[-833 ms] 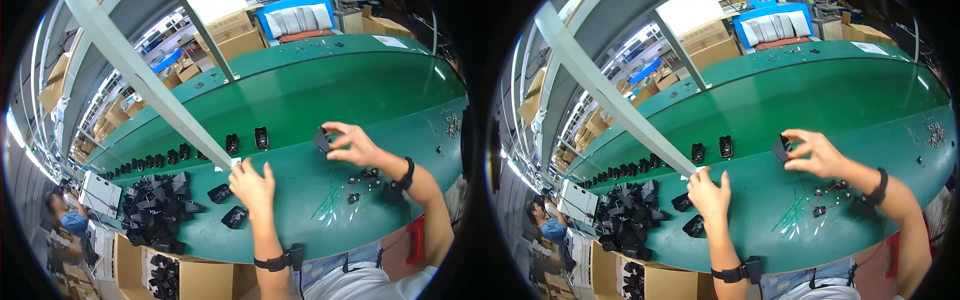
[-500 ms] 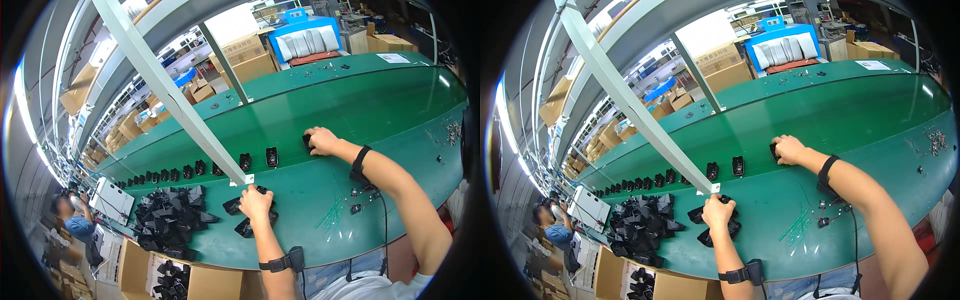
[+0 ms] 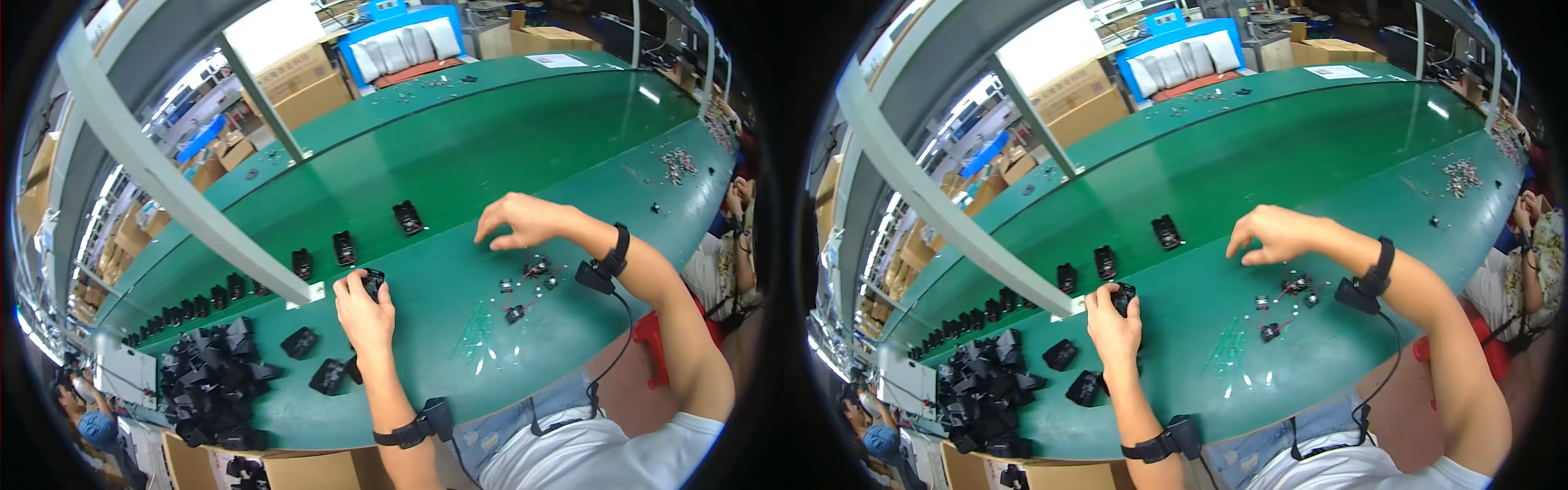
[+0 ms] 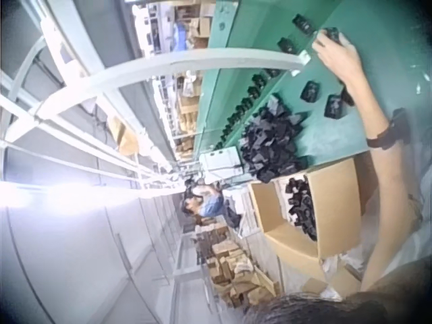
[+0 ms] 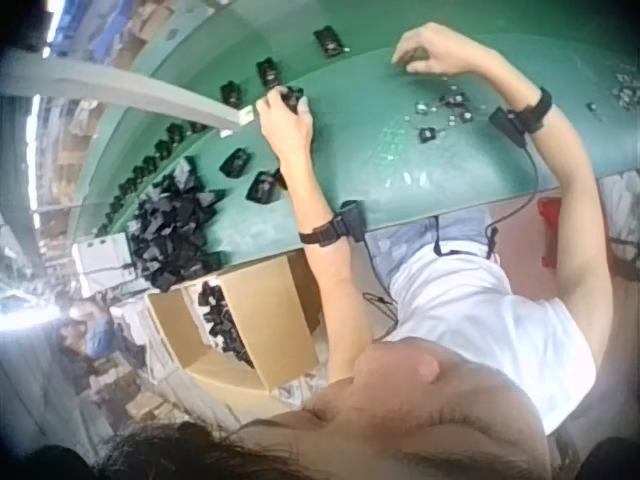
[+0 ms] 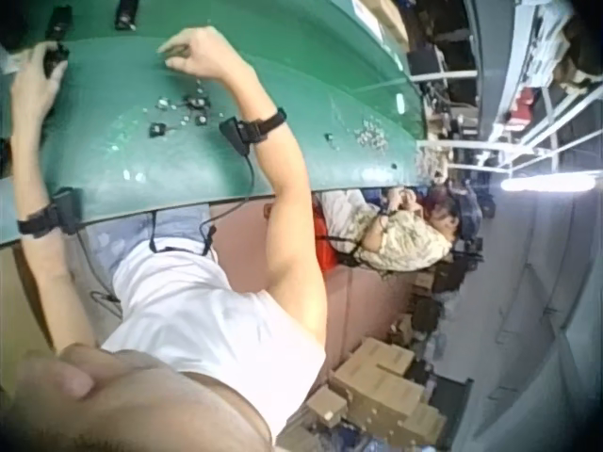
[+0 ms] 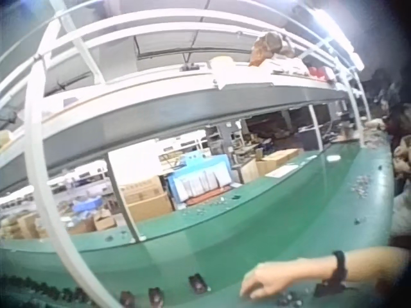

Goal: The person assembles small black electronic devices on a green workbench. They pick up black plastic housings and insert small circuit boards with wires into them, then place the completed units in a row. The person handles the components by hand, repeatedly performing the insertion and placement steps.

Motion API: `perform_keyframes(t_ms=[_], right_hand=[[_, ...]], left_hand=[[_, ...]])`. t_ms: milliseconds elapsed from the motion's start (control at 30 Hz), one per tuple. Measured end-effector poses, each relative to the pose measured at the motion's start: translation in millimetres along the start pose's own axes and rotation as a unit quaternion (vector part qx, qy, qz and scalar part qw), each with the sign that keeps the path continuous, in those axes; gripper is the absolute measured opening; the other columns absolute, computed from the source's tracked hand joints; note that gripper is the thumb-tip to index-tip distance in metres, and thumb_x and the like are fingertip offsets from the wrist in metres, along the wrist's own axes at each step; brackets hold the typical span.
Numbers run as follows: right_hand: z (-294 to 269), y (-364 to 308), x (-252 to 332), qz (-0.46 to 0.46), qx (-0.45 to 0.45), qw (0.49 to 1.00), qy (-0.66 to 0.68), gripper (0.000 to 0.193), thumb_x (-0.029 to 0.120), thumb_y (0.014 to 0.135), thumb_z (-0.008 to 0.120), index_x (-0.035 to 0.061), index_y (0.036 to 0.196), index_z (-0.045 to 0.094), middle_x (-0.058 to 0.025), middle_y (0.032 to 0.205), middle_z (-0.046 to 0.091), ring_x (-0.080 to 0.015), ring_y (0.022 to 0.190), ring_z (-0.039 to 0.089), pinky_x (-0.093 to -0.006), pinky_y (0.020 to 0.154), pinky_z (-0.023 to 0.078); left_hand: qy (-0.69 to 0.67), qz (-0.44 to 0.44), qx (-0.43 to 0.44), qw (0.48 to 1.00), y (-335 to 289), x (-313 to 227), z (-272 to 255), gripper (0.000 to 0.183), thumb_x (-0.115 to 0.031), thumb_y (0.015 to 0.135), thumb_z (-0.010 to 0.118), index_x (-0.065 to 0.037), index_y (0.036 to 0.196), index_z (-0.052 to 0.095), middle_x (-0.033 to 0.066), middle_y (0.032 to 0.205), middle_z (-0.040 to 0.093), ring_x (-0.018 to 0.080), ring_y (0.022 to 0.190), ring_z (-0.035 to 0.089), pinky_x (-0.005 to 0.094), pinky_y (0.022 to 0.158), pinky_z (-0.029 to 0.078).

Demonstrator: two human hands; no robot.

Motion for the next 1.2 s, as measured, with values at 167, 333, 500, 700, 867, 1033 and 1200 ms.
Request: perform_keyframes(t_ms=[167,333,500,700,867,1033,1200], right_hand=[[39.8,-48.2,45.5,-0.047,0.029,0.998,-0.032,0.042,0.008,0.079,0.071,0.0108,0.120,0.068,-0.0121,0.117,0.065,-0.0313,0.108,0.064,-0.0427,0.091,0.054],[56.6,-34.2,25.1,-0.065,-0.052,0.996,-0.035,0.011,0.009,0.079,0.073,0.0065,0.090,0.072,-0.0078,0.105,0.067,-0.0289,0.096,0.067,-0.0404,0.083,0.055],[35.3,-37.6,14.6,0.001,-0.137,0.969,0.205,0.010,0.002,0.081,0.071,0.0041,0.090,0.073,-0.0093,0.113,0.065,-0.0214,0.092,0.069,-0.0323,0.080,0.057],[43.4,-51.6,-3.7,-0.001,-0.213,0.832,0.513,0.012,-0.007,0.083,0.063,-0.0010,0.091,0.070,-0.0109,0.114,0.057,-0.0171,0.097,0.066,-0.0282,0.086,0.059],[44.7,-57.4,24.7,-0.026,-0.233,0.882,0.409,0.010,-0.007,0.083,0.064,-0.0026,0.091,0.068,-0.0116,0.110,0.058,-0.0184,0.097,0.067,-0.0301,0.086,0.060],[45.9,-62.6,19.8,0.011,-0.278,0.867,0.414,0.008,-0.003,0.084,0.069,-0.0024,0.092,0.069,-0.0110,0.103,0.065,-0.0183,0.091,0.069,-0.0297,0.083,0.060],[34.9,-72.5,31.7,0.001,-0.370,0.894,0.251,0.011,0.002,0.083,0.073,0.0007,0.094,0.071,-0.0093,0.095,0.072,-0.0185,0.084,0.071,-0.0293,0.075,0.058]], left_hand=[[-0.188,0.109,0.079,0.973,-17.8,-67.3,28.2,0.034,-0.015,0.080,0.078,-0.005,0.110,0.064,0.0163,0.109,0.060,0.0371,0.101,0.062,0.0439,0.087,0.052],[-0.207,0.134,0.155,0.957,-31.3,-79.8,57.8,0.036,-0.020,0.081,0.079,-0.006,0.112,0.065,0.0151,0.112,0.058,0.0375,0.098,0.064,0.0454,0.084,0.054],[-0.260,0.103,0.174,0.944,-29.6,-79.2,62.3,0.032,-0.023,0.079,0.081,-0.005,0.104,0.071,0.0140,0.110,0.060,0.0318,0.099,0.064,0.0398,0.087,0.052],[-0.347,0.109,0.274,0.890,-43.5,-103.3,73.2,0.033,-0.019,0.082,0.079,-0.003,0.110,0.071,0.0125,0.106,0.066,0.0245,0.099,0.065,0.0345,0.089,0.051],[-0.344,0.101,0.274,0.893,-49.1,-110.4,76.1,0.034,-0.017,0.084,0.078,-0.001,0.113,0.069,0.0136,0.106,0.068,0.0259,0.098,0.067,0.0353,0.088,0.052],[-0.338,0.176,0.201,0.902,-49.2,-119.0,64.5,0.035,-0.010,0.079,0.081,-0.001,0.111,0.069,0.0140,0.106,0.066,0.0262,0.096,0.066,0.0350,0.084,0.054],[-0.317,0.183,0.172,0.915,-48.8,-122.8,61.9,0.040,-0.008,0.078,0.082,0.000,0.113,0.066,0.0133,0.107,0.065,0.0248,0.097,0.066,0.0339,0.087,0.053]])
Point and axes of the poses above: each hand's wrist, its own y-axis towards the middle knuckle, its own z-axis out of the palm, x = y × z, the point moved 8 cm from there along y, towards the middle knuckle
